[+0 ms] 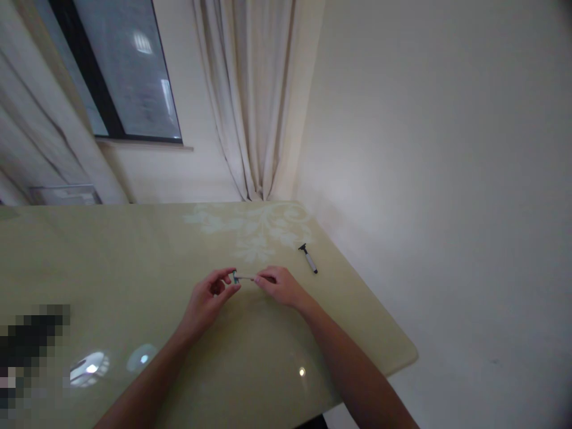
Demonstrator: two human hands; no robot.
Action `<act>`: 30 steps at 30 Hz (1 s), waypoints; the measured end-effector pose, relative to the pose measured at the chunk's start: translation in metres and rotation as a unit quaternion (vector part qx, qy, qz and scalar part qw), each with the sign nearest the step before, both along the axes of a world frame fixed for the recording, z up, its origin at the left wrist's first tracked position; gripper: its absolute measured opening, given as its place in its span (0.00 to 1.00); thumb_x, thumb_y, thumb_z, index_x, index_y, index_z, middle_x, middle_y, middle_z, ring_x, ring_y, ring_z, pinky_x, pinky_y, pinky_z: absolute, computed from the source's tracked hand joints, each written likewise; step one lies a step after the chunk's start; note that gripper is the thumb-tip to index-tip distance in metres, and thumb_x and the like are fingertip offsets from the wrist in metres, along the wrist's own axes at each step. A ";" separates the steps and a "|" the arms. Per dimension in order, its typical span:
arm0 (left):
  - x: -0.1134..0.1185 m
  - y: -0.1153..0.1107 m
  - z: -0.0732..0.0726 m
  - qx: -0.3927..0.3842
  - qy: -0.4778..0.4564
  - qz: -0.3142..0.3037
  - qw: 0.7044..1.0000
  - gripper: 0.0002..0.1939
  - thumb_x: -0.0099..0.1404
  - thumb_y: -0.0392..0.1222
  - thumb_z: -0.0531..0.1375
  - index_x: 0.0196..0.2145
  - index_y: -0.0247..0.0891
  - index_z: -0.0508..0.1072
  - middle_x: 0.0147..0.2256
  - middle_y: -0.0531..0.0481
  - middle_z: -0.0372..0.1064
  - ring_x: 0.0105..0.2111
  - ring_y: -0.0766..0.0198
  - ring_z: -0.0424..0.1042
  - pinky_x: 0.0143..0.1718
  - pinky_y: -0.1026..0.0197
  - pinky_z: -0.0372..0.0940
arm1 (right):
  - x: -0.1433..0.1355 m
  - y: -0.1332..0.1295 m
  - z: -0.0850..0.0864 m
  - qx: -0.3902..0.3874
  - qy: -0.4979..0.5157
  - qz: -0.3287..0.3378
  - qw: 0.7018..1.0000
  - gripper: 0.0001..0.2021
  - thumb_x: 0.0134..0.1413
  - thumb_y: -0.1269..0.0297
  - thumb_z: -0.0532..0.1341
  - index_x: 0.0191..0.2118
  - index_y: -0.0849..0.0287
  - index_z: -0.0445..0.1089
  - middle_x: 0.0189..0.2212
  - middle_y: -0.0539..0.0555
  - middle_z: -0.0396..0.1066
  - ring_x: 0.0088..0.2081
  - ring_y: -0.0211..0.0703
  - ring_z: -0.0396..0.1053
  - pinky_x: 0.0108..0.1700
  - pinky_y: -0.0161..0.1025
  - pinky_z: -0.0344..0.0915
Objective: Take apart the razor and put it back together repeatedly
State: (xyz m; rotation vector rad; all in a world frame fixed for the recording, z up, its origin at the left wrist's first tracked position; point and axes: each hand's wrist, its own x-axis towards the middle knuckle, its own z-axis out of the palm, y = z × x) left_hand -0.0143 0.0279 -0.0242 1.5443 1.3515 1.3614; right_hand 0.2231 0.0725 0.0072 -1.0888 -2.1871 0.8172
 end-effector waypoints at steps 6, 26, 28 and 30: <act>0.003 0.003 -0.002 -0.018 0.008 -0.006 1.000 0.28 0.55 0.57 0.70 0.48 0.37 0.79 0.30 0.53 0.69 0.25 0.67 0.65 0.26 0.64 0.60 | -0.003 0.003 -0.005 -0.006 0.005 0.005 1.000 0.15 0.67 0.59 0.60 0.40 0.61 0.82 0.29 0.51 0.74 0.30 0.37 0.65 0.33 0.34 0.55; 0.003 0.008 -0.001 -0.011 -0.021 0.003 1.000 0.34 0.49 0.63 0.71 0.46 0.35 0.79 0.30 0.53 0.66 0.25 0.68 0.64 0.25 0.65 0.59 | -0.005 -0.006 -0.014 0.010 -0.004 -0.039 0.999 0.15 0.66 0.58 0.60 0.38 0.60 0.83 0.26 0.50 0.72 0.28 0.36 0.61 0.31 0.33 0.52; 0.003 0.008 -0.002 -0.014 -0.018 0.001 1.000 0.33 0.51 0.63 0.71 0.46 0.36 0.79 0.30 0.54 0.66 0.25 0.68 0.64 0.26 0.65 0.59 | -0.003 -0.005 -0.014 0.012 -0.008 -0.064 0.998 0.15 0.65 0.59 0.60 0.36 0.61 0.83 0.24 0.49 0.70 0.28 0.36 0.60 0.31 0.34 0.52; 0.003 0.008 -0.004 -0.012 -0.017 -0.002 1.000 0.32 0.52 0.62 0.71 0.46 0.36 0.79 0.31 0.54 0.66 0.25 0.68 0.64 0.26 0.65 0.59 | -0.003 -0.005 -0.014 -0.010 0.012 -0.051 0.999 0.16 0.65 0.58 0.59 0.38 0.61 0.83 0.24 0.49 0.69 0.27 0.36 0.60 0.31 0.34 0.51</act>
